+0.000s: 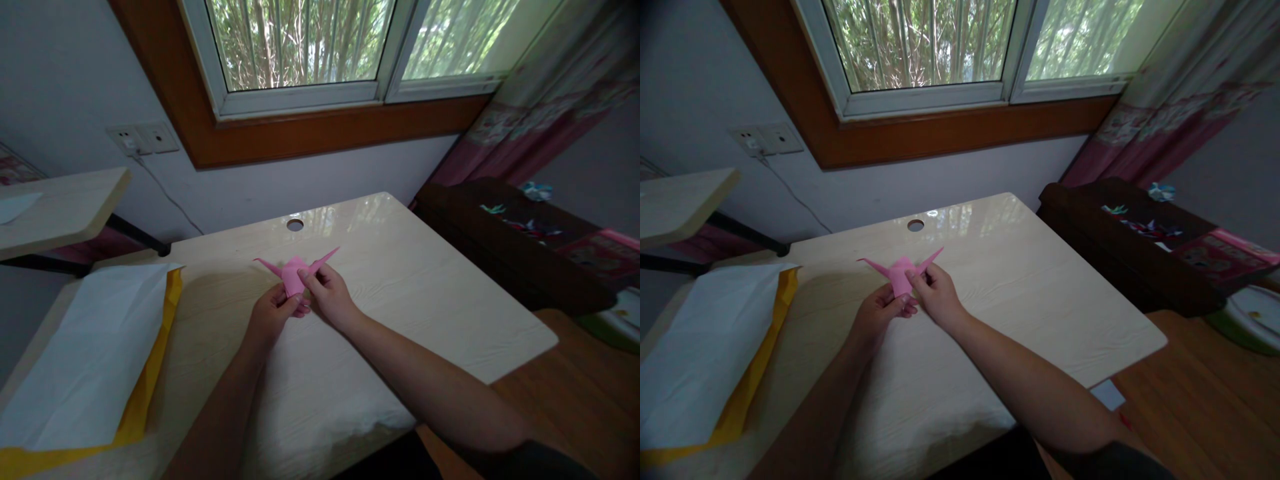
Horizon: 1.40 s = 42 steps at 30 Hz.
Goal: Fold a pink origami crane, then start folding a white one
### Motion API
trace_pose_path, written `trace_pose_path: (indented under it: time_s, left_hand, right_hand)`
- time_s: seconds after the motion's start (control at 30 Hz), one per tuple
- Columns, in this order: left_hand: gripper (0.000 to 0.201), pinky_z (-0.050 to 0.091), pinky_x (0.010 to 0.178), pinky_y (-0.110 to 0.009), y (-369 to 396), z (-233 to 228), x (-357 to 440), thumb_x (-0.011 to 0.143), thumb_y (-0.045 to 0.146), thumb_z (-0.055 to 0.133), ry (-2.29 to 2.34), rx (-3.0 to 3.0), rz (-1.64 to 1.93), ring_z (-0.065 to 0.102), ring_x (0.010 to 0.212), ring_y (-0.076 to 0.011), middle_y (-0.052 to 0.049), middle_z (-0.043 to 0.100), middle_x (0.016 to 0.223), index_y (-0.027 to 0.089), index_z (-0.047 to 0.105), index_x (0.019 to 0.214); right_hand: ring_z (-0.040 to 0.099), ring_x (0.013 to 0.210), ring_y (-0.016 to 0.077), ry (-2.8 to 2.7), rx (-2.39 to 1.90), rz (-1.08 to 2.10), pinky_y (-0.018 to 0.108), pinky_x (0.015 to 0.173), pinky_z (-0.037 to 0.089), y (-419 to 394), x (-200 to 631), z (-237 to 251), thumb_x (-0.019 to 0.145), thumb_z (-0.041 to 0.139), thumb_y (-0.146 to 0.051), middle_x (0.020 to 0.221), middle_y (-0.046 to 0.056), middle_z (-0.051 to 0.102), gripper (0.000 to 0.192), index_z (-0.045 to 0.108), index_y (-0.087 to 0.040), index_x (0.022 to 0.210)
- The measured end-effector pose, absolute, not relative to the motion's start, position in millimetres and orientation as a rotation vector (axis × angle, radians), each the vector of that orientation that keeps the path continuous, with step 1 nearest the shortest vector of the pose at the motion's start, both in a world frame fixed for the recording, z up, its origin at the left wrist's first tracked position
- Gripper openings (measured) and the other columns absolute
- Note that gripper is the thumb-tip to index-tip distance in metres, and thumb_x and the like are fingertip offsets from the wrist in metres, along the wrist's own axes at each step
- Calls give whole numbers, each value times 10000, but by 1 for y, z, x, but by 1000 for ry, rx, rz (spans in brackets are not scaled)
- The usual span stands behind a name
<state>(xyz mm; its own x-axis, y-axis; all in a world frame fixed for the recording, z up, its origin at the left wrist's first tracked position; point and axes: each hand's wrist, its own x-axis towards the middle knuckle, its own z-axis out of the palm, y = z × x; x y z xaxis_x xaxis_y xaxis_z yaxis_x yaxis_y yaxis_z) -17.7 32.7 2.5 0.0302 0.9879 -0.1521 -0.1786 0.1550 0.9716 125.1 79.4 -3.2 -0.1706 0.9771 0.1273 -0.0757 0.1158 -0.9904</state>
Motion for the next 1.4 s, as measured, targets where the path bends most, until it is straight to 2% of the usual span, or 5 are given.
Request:
trace_pose_path:
  time_s: [0.33,0.5,0.73,0.93,1.4]
  left_hand:
    - [301,351,523,-219,34,-3,-22,865,428,667,1009,970,1105,475,516,-77,13,593,636,150,604,767]
    - [327,366,542,-219,35,-3,-19,827,398,720,998,892,1206,499,543,-85,18,613,668,155,629,1026]
    - [555,417,569,-206,38,-3,-26,782,328,774,1175,921,1489,533,596,-83,34,608,770,211,579,1288]
    - [541,470,633,-208,38,-4,-30,768,303,804,1165,953,1641,565,651,-83,36,584,840,249,602,1266]
    - [644,490,778,-242,36,7,-26,655,240,898,900,711,1630,602,800,-115,13,627,929,275,630,1240]
  right_hand:
    - [541,629,171,-1350,-952,1317,293,566,434,79,125,-1,817,702,-580,626,-13,560,389,559,-227,739]
    - [538,683,154,-1298,-921,1341,286,649,443,83,127,-4,843,683,-542,701,-18,564,367,564,-207,749]
    - [428,604,116,-1377,-980,1397,249,568,324,81,127,0,845,700,-472,628,-40,495,346,590,-192,674]
    - [446,612,121,-1406,-903,1540,254,561,304,79,126,1,870,675,-467,664,-12,557,318,693,-186,723]
    - [405,553,110,-1395,-852,1699,263,540,262,77,123,3,893,648,-506,582,-15,536,394,681,-181,673]
